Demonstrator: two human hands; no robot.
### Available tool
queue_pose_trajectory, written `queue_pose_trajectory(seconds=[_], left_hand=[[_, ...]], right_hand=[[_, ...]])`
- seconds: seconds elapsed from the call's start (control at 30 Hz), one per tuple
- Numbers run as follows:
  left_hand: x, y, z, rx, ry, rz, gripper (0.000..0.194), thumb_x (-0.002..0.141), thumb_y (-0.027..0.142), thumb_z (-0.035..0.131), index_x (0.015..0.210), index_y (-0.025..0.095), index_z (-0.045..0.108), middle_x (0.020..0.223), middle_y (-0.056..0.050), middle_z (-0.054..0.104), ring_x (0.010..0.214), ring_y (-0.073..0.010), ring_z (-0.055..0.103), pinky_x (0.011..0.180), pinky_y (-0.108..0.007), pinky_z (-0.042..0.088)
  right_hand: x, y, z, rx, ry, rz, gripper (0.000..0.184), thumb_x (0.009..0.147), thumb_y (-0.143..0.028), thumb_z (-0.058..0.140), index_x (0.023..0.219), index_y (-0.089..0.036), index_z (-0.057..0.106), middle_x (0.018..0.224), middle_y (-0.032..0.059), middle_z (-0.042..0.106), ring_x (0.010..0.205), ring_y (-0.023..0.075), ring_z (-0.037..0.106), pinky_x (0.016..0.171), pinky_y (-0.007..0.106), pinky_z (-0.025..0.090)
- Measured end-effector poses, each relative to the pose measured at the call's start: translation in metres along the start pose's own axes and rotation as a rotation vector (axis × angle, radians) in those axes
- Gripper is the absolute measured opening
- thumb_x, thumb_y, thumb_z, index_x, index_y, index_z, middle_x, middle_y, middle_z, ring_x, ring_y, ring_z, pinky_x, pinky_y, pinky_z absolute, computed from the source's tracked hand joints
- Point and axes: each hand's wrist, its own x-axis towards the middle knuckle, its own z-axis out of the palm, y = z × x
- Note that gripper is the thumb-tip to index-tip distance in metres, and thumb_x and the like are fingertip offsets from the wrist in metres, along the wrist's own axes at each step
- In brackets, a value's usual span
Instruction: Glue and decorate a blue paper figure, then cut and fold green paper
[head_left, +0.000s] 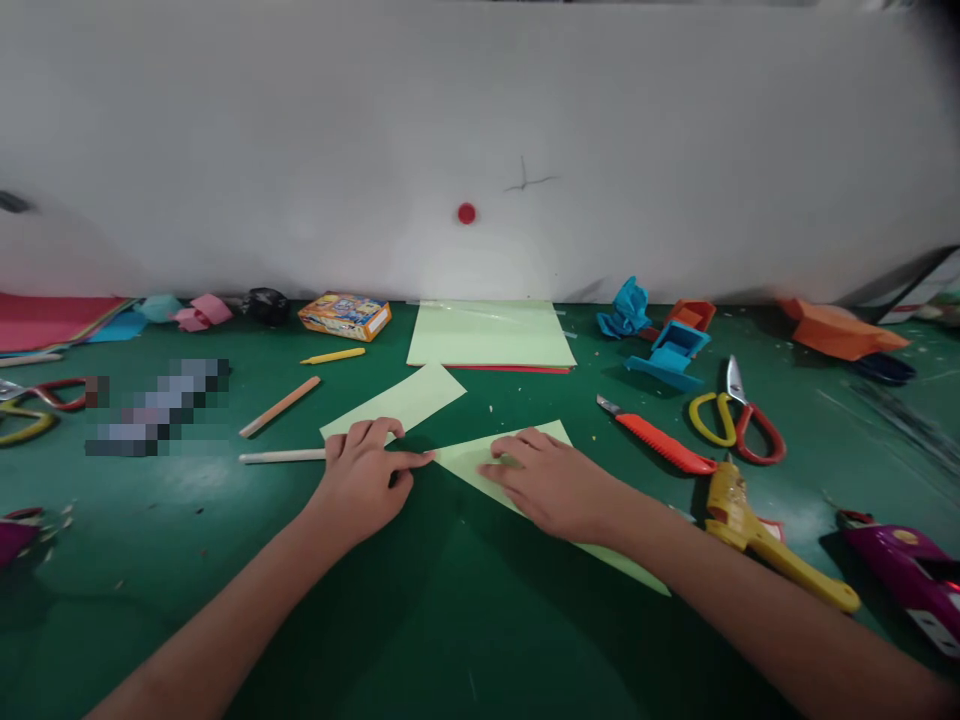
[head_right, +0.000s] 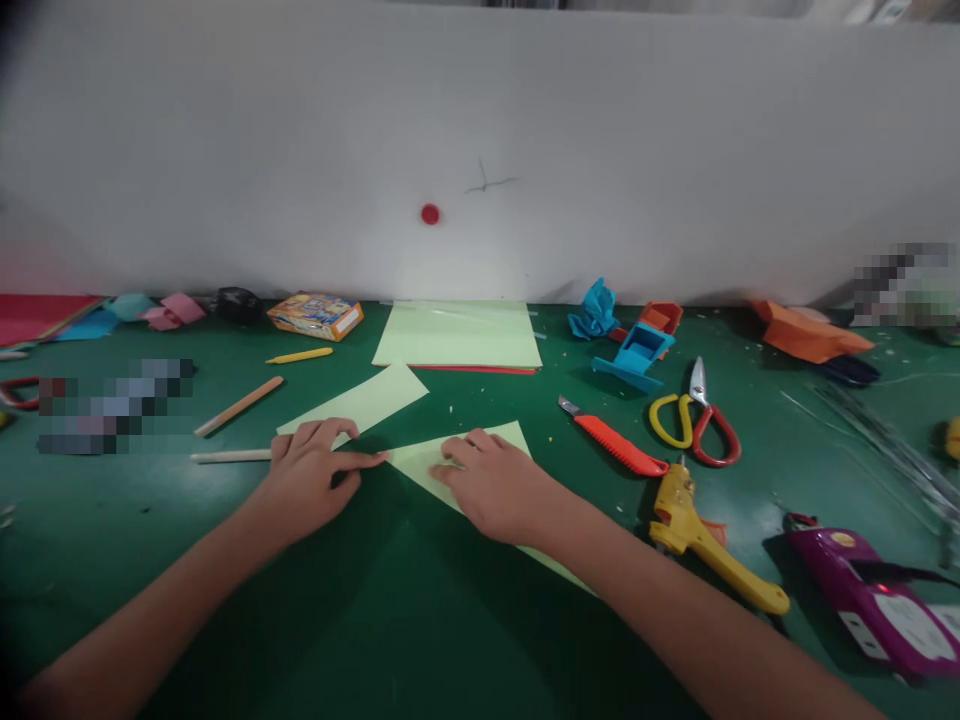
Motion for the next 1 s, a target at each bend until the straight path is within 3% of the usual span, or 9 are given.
queue_pose_trajectory(seconds=[0.13, 0.33, 0.53, 1.0], left_hand=[[-0.003, 0.0, 0.003, 0.005, 0.01, 0.009, 0.045, 0.091, 0.021, 0.051, 0.12, 0.047, 0.076, 0.133, -0.007, 0.059, 0.128, -0.0335, 0.048, 0.097, -0.049, 0.036], [-0.004, 0.001, 0.003, 0.022, 0.002, 0.017, 0.047, 0.09, 0.019, 0.052, 0.121, 0.046, 0.075, 0.134, -0.007, 0.059, 0.129, -0.0334, 0.048, 0.095, -0.05, 0.036], [-0.004, 0.002, 0.001, 0.02, 0.006, 0.013, 0.048, 0.09, 0.019, 0.052, 0.121, 0.047, 0.075, 0.133, -0.007, 0.061, 0.129, -0.0335, 0.049, 0.098, -0.052, 0.036], [-0.005, 0.001, 0.002, 0.043, 0.026, 0.043, 0.05, 0.091, 0.017, 0.051, 0.124, 0.046, 0.074, 0.132, -0.007, 0.063, 0.13, -0.0337, 0.049, 0.098, -0.051, 0.035]], right_hand=[[0.027, -0.006, 0.004, -0.041, -0.015, -0.112, 0.045, 0.105, -0.032, 0.047, 0.148, -0.02, 0.054, 0.125, 0.0142, 0.062, 0.104, 0.029, 0.056, 0.093, 0.047, 0.05], [0.042, -0.005, 0.007, -0.063, -0.034, -0.13, 0.052, 0.105, -0.036, 0.048, 0.155, -0.023, 0.044, 0.124, 0.0147, 0.059, 0.103, 0.0293, 0.055, 0.088, 0.044, 0.048], [0.043, -0.007, 0.008, -0.055, -0.035, -0.129, 0.057, 0.104, -0.041, 0.049, 0.157, -0.022, 0.041, 0.124, 0.0147, 0.058, 0.103, 0.0301, 0.053, 0.088, 0.045, 0.046], [0.033, -0.011, 0.011, -0.024, 0.005, -0.057, 0.051, 0.105, -0.03, 0.047, 0.156, -0.024, 0.044, 0.127, 0.0142, 0.057, 0.106, 0.0301, 0.05, 0.094, 0.047, 0.044]])
